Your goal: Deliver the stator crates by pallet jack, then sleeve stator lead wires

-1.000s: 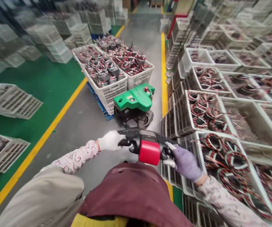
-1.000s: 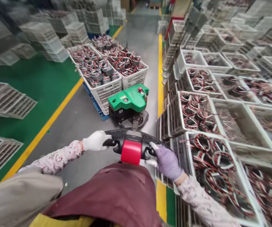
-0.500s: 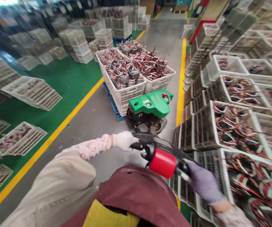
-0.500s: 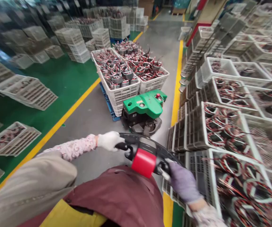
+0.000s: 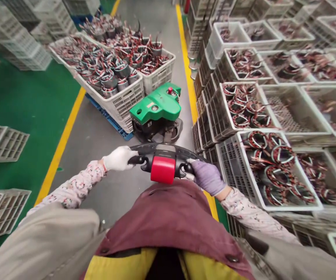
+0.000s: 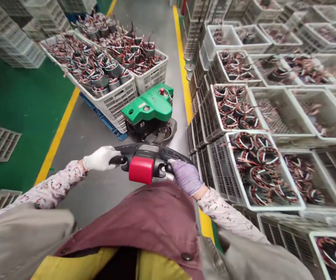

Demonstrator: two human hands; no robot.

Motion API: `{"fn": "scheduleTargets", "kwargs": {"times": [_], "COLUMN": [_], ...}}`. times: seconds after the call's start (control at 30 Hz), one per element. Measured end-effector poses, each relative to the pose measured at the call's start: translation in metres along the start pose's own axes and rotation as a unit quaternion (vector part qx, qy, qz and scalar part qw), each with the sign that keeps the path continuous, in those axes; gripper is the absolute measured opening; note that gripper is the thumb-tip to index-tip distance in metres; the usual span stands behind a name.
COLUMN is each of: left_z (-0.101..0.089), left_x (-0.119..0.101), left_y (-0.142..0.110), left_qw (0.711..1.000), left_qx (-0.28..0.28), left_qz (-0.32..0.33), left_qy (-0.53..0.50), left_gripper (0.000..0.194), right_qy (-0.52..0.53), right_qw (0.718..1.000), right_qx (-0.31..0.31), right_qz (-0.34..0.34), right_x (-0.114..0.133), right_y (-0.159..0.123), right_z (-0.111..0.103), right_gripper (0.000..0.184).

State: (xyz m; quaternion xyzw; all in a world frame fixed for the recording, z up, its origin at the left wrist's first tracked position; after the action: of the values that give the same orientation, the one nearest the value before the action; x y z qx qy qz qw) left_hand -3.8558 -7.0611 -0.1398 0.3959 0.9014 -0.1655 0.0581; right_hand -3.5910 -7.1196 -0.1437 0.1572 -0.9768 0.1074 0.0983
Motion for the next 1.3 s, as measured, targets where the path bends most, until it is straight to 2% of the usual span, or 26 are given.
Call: {"fn": "scheduleTargets", "kwargs": {"times": [0.17, 0.27, 0.33, 0.43, 0.53, 0.67, 0.83, 1.17, 1.3], "left_z": [-0.003, -0.004, -0.005, -0.004, -0.003, -0.001, -0.004, -0.005, -0.010], "left_x": [-0.002, -0.003, -0.003, -0.003, -0.008, -0.017, -0.016, -0.005, 0.000], "left_y": [-0.001, -0.002, -0.001, 0.000, 0.003, 0.008, 0.018, 0.030, 0.033], "left_qw": [1.000, 1.000, 1.000, 1.000, 1.000, 0.999, 0.998, 0.998, 0.999], "left_qx": [0.015, 0.017, 0.015, 0.006, -0.007, -0.020, -0.044, -0.054, -0.038], "left_qz": [-0.011, -0.015, -0.019, -0.021, -0.019, -0.014, -0.026, -0.009, -0.008], "left_qy": [-0.001, -0.008, -0.010, -0.014, -0.020, -0.039, -0.048, -0.039, -0.035], "left_gripper": [0.021, 0.023, 0.024, 0.024, 0.023, 0.020, 0.020, 0.021, 0.028], "right_qy": [0.011, 0.046, 0.102, 0.150, 0.098, 0.031, 0.025, 0.031, 0.047], "right_qw": [0.999, 0.996, 0.991, 0.989, 0.994, 0.997, 0.997, 0.994, 0.990], "right_qx": [-0.036, -0.063, -0.057, -0.006, 0.021, 0.018, 0.047, 0.051, 0.050], "right_qz": [-0.032, -0.053, -0.058, -0.013, 0.041, 0.063, 0.062, 0.096, 0.123], "right_x": [0.011, 0.010, 0.005, -0.006, -0.013, -0.019, -0.032, -0.044, -0.043], "right_y": [-0.005, -0.009, -0.008, 0.000, 0.006, 0.010, 0.019, 0.030, 0.035], "right_z": [-0.004, -0.009, -0.013, -0.013, -0.012, -0.006, 0.001, -0.012, -0.016], "right_gripper": [0.071, 0.076, 0.072, 0.054, 0.048, 0.042, 0.054, 0.062, 0.063]}}
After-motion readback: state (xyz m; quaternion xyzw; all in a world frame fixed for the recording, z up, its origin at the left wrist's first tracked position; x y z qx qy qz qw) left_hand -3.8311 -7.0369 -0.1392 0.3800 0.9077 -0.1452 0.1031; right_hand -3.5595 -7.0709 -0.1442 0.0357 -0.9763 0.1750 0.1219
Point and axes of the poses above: each hand's wrist, its own y-axis towards the middle knuckle, its own z-axis out of the palm, x = y × z, the point moved 8 cm from there along y, towards the middle knuckle, and after that the axes turned 1 degree about z, right-handed, at the moved point
